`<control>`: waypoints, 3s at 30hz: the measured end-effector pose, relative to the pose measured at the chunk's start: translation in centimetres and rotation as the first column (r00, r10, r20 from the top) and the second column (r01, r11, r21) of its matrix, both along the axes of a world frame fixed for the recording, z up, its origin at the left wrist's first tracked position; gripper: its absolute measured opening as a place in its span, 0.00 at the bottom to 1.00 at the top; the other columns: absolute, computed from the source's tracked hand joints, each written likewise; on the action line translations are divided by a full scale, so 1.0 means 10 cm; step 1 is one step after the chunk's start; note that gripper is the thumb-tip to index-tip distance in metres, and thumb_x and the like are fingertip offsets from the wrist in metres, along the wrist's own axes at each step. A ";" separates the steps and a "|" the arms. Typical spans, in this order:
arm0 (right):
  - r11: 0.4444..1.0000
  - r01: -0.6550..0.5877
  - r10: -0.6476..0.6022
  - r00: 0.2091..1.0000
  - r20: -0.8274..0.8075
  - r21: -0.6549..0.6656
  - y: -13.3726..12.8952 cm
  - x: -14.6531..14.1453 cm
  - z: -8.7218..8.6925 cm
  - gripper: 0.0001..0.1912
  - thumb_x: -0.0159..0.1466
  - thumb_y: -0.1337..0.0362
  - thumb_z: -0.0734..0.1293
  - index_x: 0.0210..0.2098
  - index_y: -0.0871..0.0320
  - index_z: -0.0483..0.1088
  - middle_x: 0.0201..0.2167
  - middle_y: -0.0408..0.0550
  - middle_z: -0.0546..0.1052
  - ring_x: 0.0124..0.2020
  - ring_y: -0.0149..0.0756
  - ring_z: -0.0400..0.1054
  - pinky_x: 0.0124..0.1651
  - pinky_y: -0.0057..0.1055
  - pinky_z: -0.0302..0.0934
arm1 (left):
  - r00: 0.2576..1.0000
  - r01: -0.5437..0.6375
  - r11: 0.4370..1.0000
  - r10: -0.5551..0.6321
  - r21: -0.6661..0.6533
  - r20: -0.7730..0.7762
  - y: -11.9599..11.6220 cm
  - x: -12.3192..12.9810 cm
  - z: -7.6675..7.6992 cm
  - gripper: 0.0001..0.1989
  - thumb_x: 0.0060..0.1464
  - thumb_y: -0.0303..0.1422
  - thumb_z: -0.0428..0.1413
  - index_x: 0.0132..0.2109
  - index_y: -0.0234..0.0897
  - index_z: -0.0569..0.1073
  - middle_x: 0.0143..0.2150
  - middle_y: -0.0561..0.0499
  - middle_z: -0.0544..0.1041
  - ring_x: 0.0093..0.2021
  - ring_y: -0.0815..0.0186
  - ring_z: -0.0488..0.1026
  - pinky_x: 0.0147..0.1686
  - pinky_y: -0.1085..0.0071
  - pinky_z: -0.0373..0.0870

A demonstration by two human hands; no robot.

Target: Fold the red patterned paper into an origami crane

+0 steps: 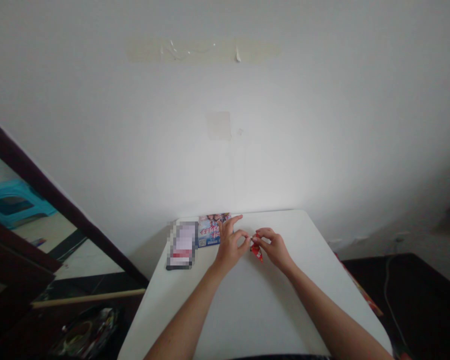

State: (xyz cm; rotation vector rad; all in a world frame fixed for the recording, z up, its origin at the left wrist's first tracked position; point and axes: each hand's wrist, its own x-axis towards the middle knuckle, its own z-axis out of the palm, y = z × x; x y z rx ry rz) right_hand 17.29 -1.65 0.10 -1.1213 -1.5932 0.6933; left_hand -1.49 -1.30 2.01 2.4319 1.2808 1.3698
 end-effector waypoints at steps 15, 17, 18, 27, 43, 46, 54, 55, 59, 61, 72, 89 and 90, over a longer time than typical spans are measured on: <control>1.000 0.013 -0.013 1.000 -0.021 0.026 0.03 0.02 -0.07 0.15 0.59 0.46 0.71 0.30 0.51 0.79 0.35 0.49 0.81 0.48 0.45 0.72 0.56 0.44 0.62 | 0.998 -0.019 0.999 0.022 -0.041 0.058 0.01 0.02 -0.05 0.04 0.56 0.30 0.61 0.33 0.43 0.79 0.65 0.48 0.65 0.65 0.54 0.60 0.69 0.43 0.50; 1.000 0.003 -0.003 1.000 -0.014 0.010 0.03 0.02 -0.06 0.16 0.59 0.46 0.71 0.29 0.51 0.79 0.35 0.49 0.81 0.48 0.46 0.72 0.56 0.44 0.62 | 0.998 -0.020 0.999 0.022 -0.047 0.057 0.00 0.02 -0.05 0.04 0.56 0.30 0.61 0.33 0.43 0.79 0.65 0.48 0.65 0.65 0.54 0.60 0.69 0.43 0.49; 1.000 -0.002 0.002 1.000 -0.012 0.002 0.03 0.01 -0.06 0.16 0.59 0.46 0.71 0.29 0.51 0.78 0.35 0.49 0.81 0.48 0.46 0.72 0.57 0.44 0.61 | 0.998 -0.020 0.999 0.023 -0.049 0.056 0.00 0.02 -0.05 0.04 0.56 0.29 0.61 0.33 0.43 0.79 0.65 0.48 0.65 0.65 0.54 0.61 0.69 0.43 0.48; 0.999 -0.026 0.026 1.000 -0.008 -0.021 -0.01 0.00 -0.01 0.16 0.59 0.47 0.71 0.26 0.52 0.77 0.35 0.48 0.80 0.46 0.44 0.72 0.56 0.42 0.61 | 0.999 0.007 0.998 -0.005 -0.060 0.038 -0.01 0.01 -0.05 0.03 0.56 0.29 0.60 0.34 0.41 0.77 0.66 0.47 0.63 0.66 0.54 0.59 0.69 0.43 0.50; 0.999 -0.010 0.010 1.000 -0.009 -0.034 0.01 0.02 0.00 0.16 0.62 0.48 0.69 0.28 0.53 0.75 0.32 0.46 0.79 0.41 0.42 0.71 0.51 0.39 0.60 | 1.000 -0.002 0.996 0.005 -0.090 0.029 0.03 0.00 -0.05 0.04 0.58 0.33 0.60 0.36 0.43 0.80 0.68 0.48 0.62 0.68 0.54 0.57 0.67 0.46 0.55; 0.999 -0.042 0.042 0.999 0.002 -0.016 0.00 0.02 0.03 0.16 0.63 0.49 0.68 0.29 0.53 0.75 0.31 0.46 0.78 0.40 0.41 0.71 0.52 0.39 0.60 | 0.999 -0.004 0.994 0.008 -0.108 0.039 0.03 0.00 -0.05 0.05 0.59 0.33 0.60 0.36 0.44 0.81 0.68 0.49 0.62 0.67 0.54 0.58 0.67 0.46 0.56; 0.995 0.051 -0.056 0.996 0.064 0.084 0.00 -0.01 0.00 0.12 0.64 0.53 0.66 0.30 0.54 0.73 0.46 0.53 0.74 0.53 0.47 0.65 0.59 0.46 0.57 | 0.999 0.021 0.993 -0.017 -0.114 0.032 0.00 0.03 -0.07 0.03 0.55 0.32 0.63 0.36 0.45 0.82 0.66 0.49 0.64 0.67 0.53 0.59 0.67 0.45 0.56; 0.995 0.057 -0.064 0.995 0.072 0.086 0.00 -0.01 0.00 0.13 0.64 0.53 0.65 0.30 0.54 0.73 0.46 0.53 0.73 0.54 0.47 0.65 0.60 0.47 0.56 | 0.999 0.023 0.994 -0.019 -0.110 0.031 0.00 0.04 -0.07 0.03 0.55 0.32 0.63 0.37 0.45 0.82 0.66 0.49 0.64 0.66 0.53 0.60 0.66 0.45 0.57; 0.994 0.050 -0.058 0.994 0.090 0.094 0.02 0.01 -0.04 0.13 0.65 0.52 0.66 0.32 0.53 0.75 0.47 0.54 0.73 0.57 0.48 0.63 0.62 0.49 0.54 | 0.999 0.006 0.995 -0.002 -0.098 0.046 0.02 0.04 -0.09 0.02 0.54 0.33 0.64 0.36 0.45 0.82 0.66 0.48 0.66 0.66 0.53 0.61 0.66 0.45 0.58; 0.995 0.048 -0.056 0.995 0.083 0.093 0.03 0.02 -0.06 0.14 0.64 0.50 0.67 0.33 0.52 0.77 0.46 0.53 0.73 0.56 0.48 0.63 0.63 0.49 0.53 | 0.998 -0.010 0.995 0.016 -0.098 0.061 0.04 0.03 -0.10 0.02 0.55 0.32 0.63 0.35 0.44 0.82 0.65 0.48 0.66 0.66 0.53 0.61 0.66 0.46 0.58; 0.989 0.095 -0.100 0.994 0.039 0.110 0.03 0.00 -0.06 0.16 0.63 0.46 0.68 0.33 0.52 0.77 0.46 0.52 0.75 0.53 0.46 0.67 0.60 0.48 0.56 | 0.997 -0.014 0.995 0.022 -0.103 0.078 0.05 0.02 -0.11 0.03 0.55 0.32 0.63 0.36 0.45 0.82 0.63 0.47 0.68 0.64 0.53 0.62 0.64 0.45 0.59; 0.996 0.063 -0.064 0.998 0.024 0.063 0.01 0.00 -0.03 0.18 0.63 0.45 0.67 0.33 0.52 0.77 0.49 0.53 0.72 0.56 0.47 0.65 0.63 0.48 0.55 | 0.994 0.029 0.975 -0.004 -0.220 0.111 0.07 0.01 -0.09 0.05 0.57 0.34 0.61 0.34 0.43 0.82 0.66 0.48 0.67 0.67 0.54 0.61 0.67 0.46 0.57; 0.996 0.065 -0.066 0.998 0.018 0.063 0.01 0.00 -0.04 0.18 0.63 0.45 0.67 0.33 0.52 0.77 0.49 0.53 0.72 0.55 0.46 0.65 0.63 0.48 0.55 | 0.995 0.028 0.974 -0.005 -0.224 0.103 0.08 0.00 -0.09 0.06 0.57 0.34 0.61 0.34 0.43 0.82 0.66 0.48 0.68 0.67 0.54 0.61 0.67 0.45 0.56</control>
